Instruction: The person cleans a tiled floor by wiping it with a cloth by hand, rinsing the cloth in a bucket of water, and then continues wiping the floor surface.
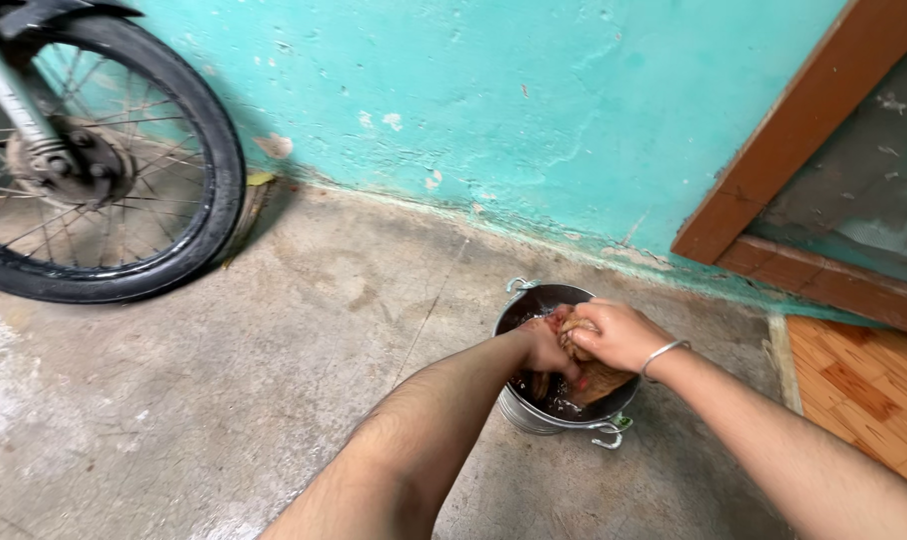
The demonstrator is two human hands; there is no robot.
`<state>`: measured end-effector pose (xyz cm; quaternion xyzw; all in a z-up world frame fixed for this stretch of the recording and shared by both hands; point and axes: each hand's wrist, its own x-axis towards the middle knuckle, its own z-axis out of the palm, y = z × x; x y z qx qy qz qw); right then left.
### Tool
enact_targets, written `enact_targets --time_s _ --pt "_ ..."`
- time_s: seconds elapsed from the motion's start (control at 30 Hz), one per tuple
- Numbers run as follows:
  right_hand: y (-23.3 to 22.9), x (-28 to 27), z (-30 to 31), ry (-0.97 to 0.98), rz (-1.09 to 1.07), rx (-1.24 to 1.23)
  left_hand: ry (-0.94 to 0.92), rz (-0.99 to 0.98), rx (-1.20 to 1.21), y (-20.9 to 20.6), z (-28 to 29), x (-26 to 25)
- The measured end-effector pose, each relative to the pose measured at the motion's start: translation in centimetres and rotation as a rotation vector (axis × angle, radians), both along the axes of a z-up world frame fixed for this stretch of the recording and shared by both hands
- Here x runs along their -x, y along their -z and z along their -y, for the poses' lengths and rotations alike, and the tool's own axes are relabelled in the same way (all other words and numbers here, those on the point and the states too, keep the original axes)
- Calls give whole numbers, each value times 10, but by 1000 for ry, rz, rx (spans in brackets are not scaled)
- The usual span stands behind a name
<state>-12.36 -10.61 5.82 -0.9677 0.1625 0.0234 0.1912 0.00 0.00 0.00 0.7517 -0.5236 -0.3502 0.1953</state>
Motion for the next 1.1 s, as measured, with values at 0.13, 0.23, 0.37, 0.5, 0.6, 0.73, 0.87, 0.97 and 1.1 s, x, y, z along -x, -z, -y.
enact_targets --time_s 0.13,0.23,0.37,0.5,0.6,0.73,0.87,0.97,1.1 --pt "-26 4 -22 187 26 -58 -86 -177 122 -7 2 0" --pt "-40 5 -36 223 78 -32 -156 -17 112 -20 -1 5" --pt "-55 4 -45 272 93 -5 -198 36 121 -36 -2 10" --pt "-63 3 -46 236 194 33 -152 134 92 -37 2 9" --pt "-67 4 -45 292 184 -12 -104 167 89 -39 5 9" --pt "-61 1 -33 328 226 -49 -95 161 93 -36 12 4" --pt "-43 1 -23 339 381 -126 174 151 149 -20 15 -17" --pt "-41 -4 -26 457 386 -314 32 -352 98 -32 -11 -24" --pt "-56 -7 -34 576 539 -660 -45 -311 235 -66 -38 3"
